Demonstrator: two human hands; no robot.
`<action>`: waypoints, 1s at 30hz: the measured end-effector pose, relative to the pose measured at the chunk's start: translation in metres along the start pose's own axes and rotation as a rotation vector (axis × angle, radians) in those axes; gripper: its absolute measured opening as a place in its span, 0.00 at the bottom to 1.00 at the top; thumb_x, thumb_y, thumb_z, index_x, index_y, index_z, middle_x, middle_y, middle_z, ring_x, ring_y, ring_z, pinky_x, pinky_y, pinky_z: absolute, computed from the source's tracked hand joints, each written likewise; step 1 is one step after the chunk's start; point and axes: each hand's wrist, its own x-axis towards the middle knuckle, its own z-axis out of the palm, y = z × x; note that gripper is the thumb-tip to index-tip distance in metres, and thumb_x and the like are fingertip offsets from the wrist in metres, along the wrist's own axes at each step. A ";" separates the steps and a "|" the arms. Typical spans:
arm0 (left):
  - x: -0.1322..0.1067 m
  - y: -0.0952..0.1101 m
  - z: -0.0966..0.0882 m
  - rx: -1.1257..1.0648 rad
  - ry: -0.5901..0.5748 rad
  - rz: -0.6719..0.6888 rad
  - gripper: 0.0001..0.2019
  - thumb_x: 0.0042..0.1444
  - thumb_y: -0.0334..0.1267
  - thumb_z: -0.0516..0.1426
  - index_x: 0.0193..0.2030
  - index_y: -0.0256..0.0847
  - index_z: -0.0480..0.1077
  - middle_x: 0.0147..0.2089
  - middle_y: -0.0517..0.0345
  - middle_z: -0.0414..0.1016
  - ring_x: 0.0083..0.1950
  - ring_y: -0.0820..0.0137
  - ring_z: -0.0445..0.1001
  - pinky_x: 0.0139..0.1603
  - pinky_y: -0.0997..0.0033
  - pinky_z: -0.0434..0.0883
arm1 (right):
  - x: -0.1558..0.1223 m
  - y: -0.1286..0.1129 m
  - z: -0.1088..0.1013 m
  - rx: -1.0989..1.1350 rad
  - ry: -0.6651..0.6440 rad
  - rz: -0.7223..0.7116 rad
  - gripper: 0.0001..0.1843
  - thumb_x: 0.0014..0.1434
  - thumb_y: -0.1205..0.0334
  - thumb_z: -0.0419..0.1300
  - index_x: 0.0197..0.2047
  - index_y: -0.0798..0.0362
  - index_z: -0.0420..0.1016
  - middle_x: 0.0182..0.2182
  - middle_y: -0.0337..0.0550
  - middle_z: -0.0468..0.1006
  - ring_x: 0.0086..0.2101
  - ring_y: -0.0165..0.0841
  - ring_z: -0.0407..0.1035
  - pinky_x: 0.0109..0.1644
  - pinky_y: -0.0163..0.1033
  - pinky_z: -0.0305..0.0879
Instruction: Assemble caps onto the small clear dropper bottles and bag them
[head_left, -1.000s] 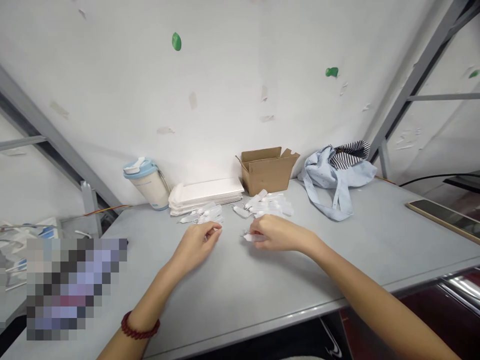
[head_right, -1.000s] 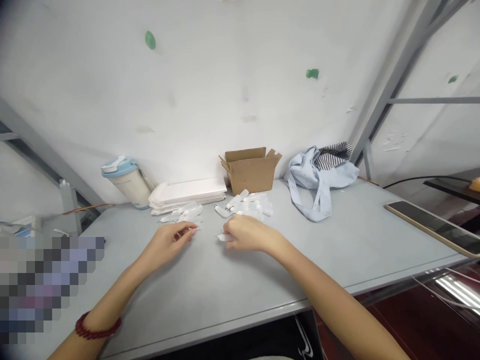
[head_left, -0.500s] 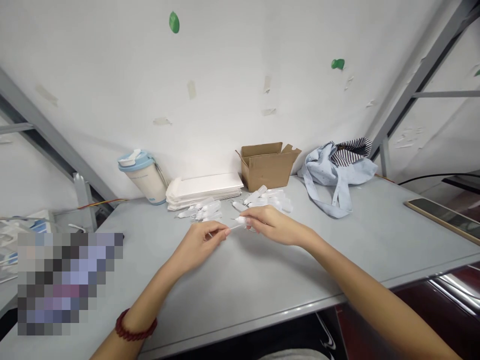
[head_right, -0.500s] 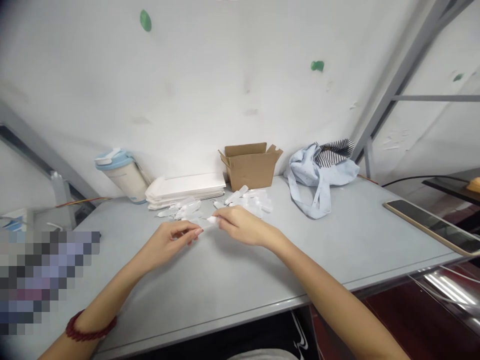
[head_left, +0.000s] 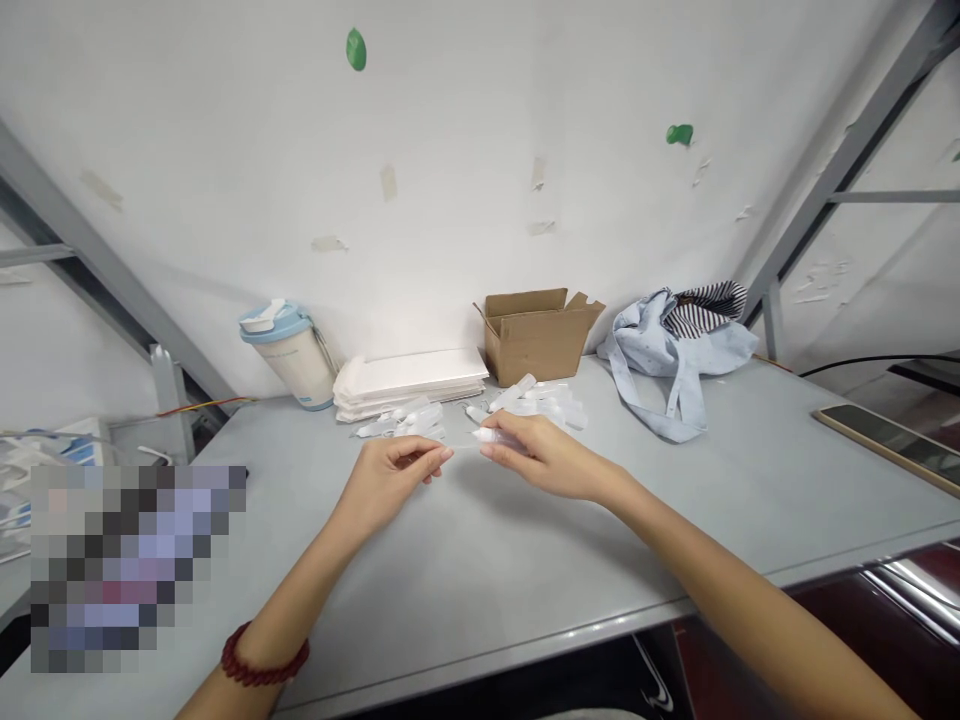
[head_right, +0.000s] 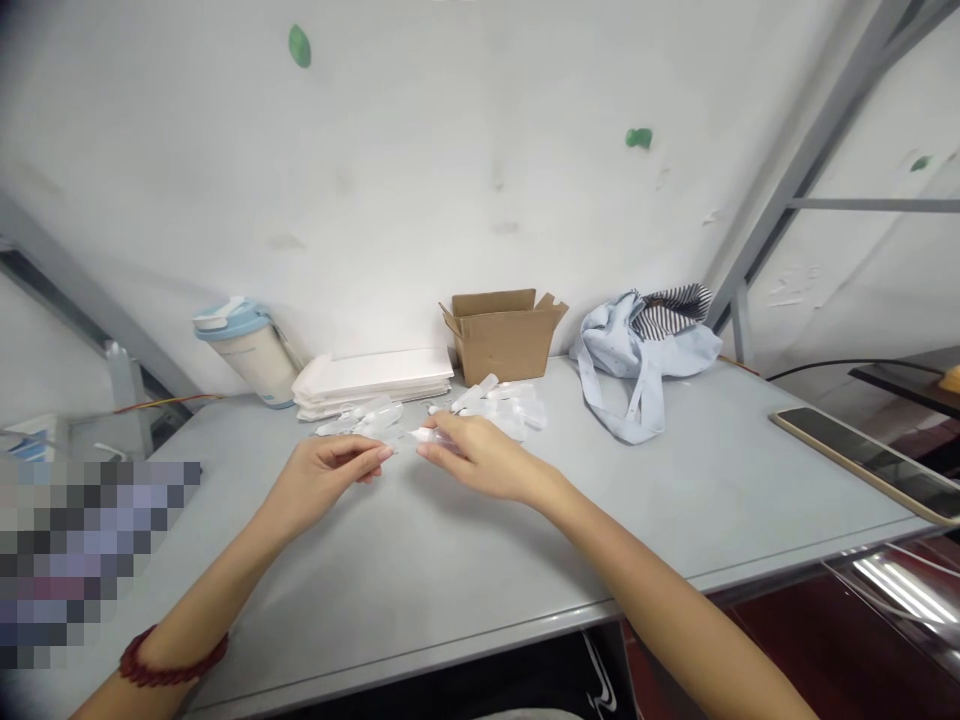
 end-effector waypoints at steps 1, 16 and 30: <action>0.000 0.000 0.001 0.014 0.011 0.018 0.13 0.53 0.45 0.57 0.27 0.39 0.76 0.24 0.58 0.74 0.26 0.71 0.72 0.28 0.75 0.69 | 0.000 -0.001 0.001 -0.001 -0.012 -0.020 0.13 0.65 0.56 0.49 0.45 0.55 0.67 0.33 0.42 0.72 0.32 0.31 0.65 0.37 0.35 0.58; -0.003 0.000 0.004 0.037 -0.110 0.146 0.12 0.59 0.40 0.52 0.39 0.43 0.77 0.34 0.57 0.77 0.32 0.71 0.71 0.32 0.74 0.69 | 0.002 0.000 0.010 -0.052 -0.079 -0.036 0.15 0.66 0.55 0.47 0.35 0.56 0.68 0.26 0.39 0.69 0.27 0.29 0.61 0.32 0.34 0.54; -0.003 0.004 0.005 -0.026 -0.098 0.144 0.11 0.58 0.40 0.53 0.37 0.40 0.77 0.32 0.58 0.76 0.29 0.73 0.71 0.31 0.74 0.68 | 0.001 0.001 0.009 -0.013 -0.079 -0.026 0.15 0.65 0.57 0.49 0.30 0.55 0.66 0.22 0.35 0.65 0.25 0.28 0.58 0.30 0.33 0.52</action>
